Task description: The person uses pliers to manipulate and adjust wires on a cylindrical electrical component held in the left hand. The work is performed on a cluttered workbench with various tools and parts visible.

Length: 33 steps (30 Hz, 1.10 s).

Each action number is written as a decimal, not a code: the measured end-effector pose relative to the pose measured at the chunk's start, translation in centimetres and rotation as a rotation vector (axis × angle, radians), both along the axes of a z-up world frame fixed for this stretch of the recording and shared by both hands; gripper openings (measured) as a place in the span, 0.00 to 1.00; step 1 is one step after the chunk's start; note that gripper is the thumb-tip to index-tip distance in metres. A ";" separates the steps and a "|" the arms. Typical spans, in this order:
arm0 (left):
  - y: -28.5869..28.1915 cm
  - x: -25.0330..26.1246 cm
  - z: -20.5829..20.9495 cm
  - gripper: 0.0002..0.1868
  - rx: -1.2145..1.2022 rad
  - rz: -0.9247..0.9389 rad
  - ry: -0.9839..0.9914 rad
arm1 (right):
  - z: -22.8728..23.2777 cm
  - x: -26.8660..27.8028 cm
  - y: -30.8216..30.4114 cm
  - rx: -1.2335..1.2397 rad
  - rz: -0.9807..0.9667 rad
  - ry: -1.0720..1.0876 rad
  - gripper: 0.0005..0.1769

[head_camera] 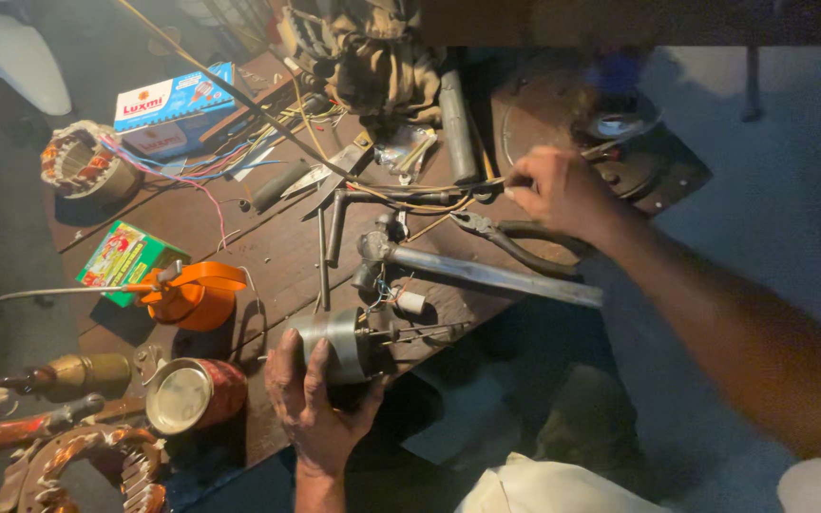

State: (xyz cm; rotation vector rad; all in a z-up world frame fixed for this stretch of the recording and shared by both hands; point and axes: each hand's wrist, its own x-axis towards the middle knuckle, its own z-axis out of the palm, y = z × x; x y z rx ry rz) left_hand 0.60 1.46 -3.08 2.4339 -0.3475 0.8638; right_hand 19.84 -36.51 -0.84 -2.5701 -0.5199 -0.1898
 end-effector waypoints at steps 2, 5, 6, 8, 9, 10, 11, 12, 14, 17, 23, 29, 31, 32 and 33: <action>-0.2 -0.2 0.1 0.45 0.020 0.021 0.010 | 1.0 -2.4 -0.2 -0.052 -0.031 0.068 0.12; -0.1 0.0 0.0 0.46 0.028 0.023 0.004 | 1.4 -3.7 -0.1 -0.124 -0.083 0.130 0.12; -0.1 -0.2 0.0 0.46 0.028 0.014 0.006 | 1.3 -3.9 -0.2 -0.141 -0.089 0.122 0.11; -0.1 -0.1 0.0 0.45 0.032 0.017 -0.001 | 1.0 -3.3 -0.3 -0.172 -0.101 0.098 0.10; -0.1 -0.2 0.0 0.45 0.033 0.021 -0.003 | 0.8 -3.1 -0.4 -0.200 -0.092 0.080 0.10; 0.0 -0.2 0.0 0.45 0.030 0.018 0.002 | 0.7 -2.8 -0.5 -0.228 -0.082 0.062 0.10; 0.0 -0.3 0.0 0.45 0.028 0.018 0.007 | 0.6 -2.5 -0.5 -0.255 -0.069 0.045 0.10; 0.0 -0.3 0.0 0.44 0.026 0.018 0.013 | 0.4 -1.9 -0.5 -0.278 -0.094 0.116 0.11; 0.1 -0.4 -0.1 0.45 0.019 0.005 0.006 | 0.1 -1.1 -0.8 -0.324 -0.159 0.268 0.15; 0.0 -0.2 0.0 0.45 0.016 0.003 -0.001 | 0.3 -0.5 -1.9 -0.101 -0.117 0.280 0.15; -0.2 -0.2 0.1 0.44 0.020 0.012 -0.011 | 1.6 -1.8 -1.6 0.001 -0.101 0.219 0.14; -0.1 -0.1 -0.1 0.43 0.003 0.019 -0.021 | 5.2 -7.2 7.0 0.132 0.068 -0.059 0.10; -0.1 -0.3 -0.2 0.43 0.000 0.027 -0.011 | 6.1 -9.2 10.6 0.153 0.223 -0.030 0.10; 0.0 -0.4 -0.2 0.43 -0.002 0.031 -0.002 | 6.5 -10.0 12.1 0.161 0.290 -0.032 0.10; 0.0 -0.3 -0.2 0.43 -0.006 0.039 0.003 | 6.8 -10.3 13.5 0.154 0.341 -0.036 0.12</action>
